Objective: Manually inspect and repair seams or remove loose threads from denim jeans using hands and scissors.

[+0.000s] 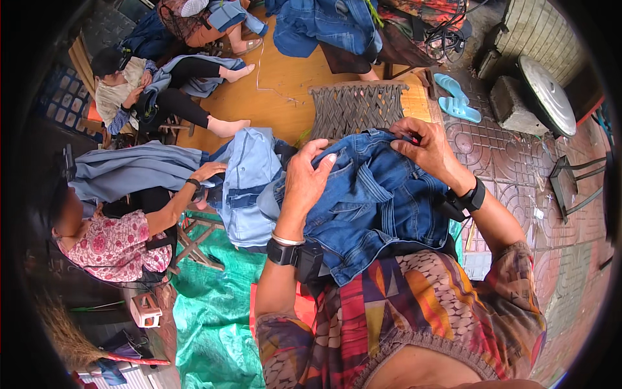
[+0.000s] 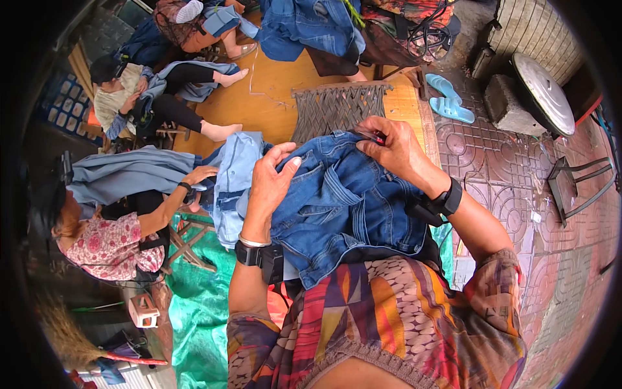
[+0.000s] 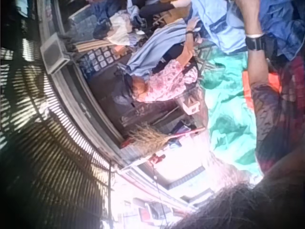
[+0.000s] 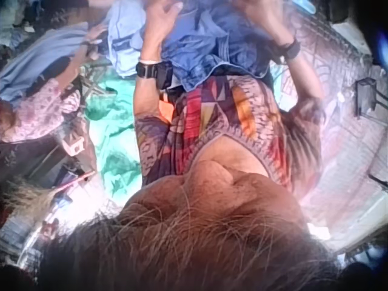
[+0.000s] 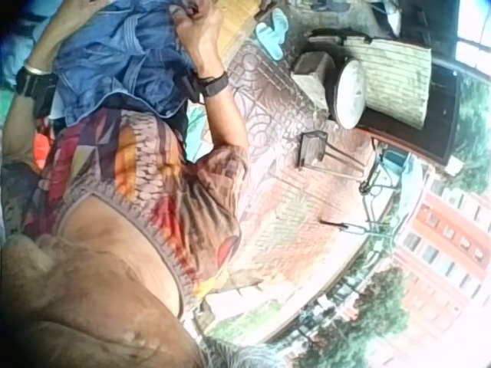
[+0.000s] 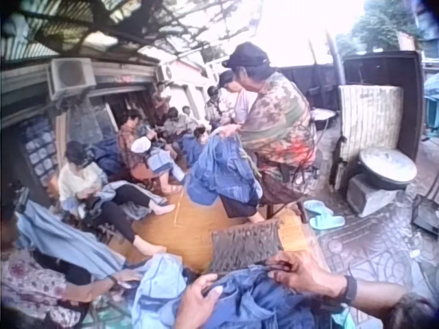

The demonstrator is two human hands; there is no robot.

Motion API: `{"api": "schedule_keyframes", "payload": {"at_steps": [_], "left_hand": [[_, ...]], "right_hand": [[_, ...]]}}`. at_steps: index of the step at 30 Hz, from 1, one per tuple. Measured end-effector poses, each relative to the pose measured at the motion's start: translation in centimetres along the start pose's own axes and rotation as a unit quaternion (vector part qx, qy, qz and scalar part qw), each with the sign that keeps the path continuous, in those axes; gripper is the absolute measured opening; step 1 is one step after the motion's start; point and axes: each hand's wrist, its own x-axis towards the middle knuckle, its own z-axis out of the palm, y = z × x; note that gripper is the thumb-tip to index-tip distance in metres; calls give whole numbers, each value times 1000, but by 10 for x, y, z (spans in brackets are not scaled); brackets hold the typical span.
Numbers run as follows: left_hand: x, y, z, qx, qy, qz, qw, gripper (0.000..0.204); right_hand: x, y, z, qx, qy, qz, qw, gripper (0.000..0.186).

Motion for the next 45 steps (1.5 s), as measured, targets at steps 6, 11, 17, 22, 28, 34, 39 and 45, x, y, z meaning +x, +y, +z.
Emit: {"api": "schedule_keyframes", "payload": {"at_steps": [6,11,17,22,28,34,39,45], "left_hand": [[1,5,2,-31,-9,3,999,25],[1,10,-1,-4,-30,3,1000,19],[-6,14,-7,-276,-83,-57,956,15],[-14,15,-10,-398,-54,-93,911,18],[-13,21,-10,-388,-45,-94,916,19],[-15,13,-6,-402,-43,-119,907,24],[-17,30,-6,-394,-17,-148,907,28],[-12,27,-6,-362,-46,-155,918,31]], "right_hand": [[1,6,5,41,36,-24,998,16],[5,4,4,5,16,-2,1000,13],[9,8,9,9,26,-13,1000,17],[3,-36,-2,-3,45,-35,998,23],[-1,-60,16,-64,25,-180,981,25],[4,-51,31,-103,41,-211,971,23],[7,-50,28,-131,34,-221,966,23],[11,-51,25,-176,23,-245,953,24]]}}
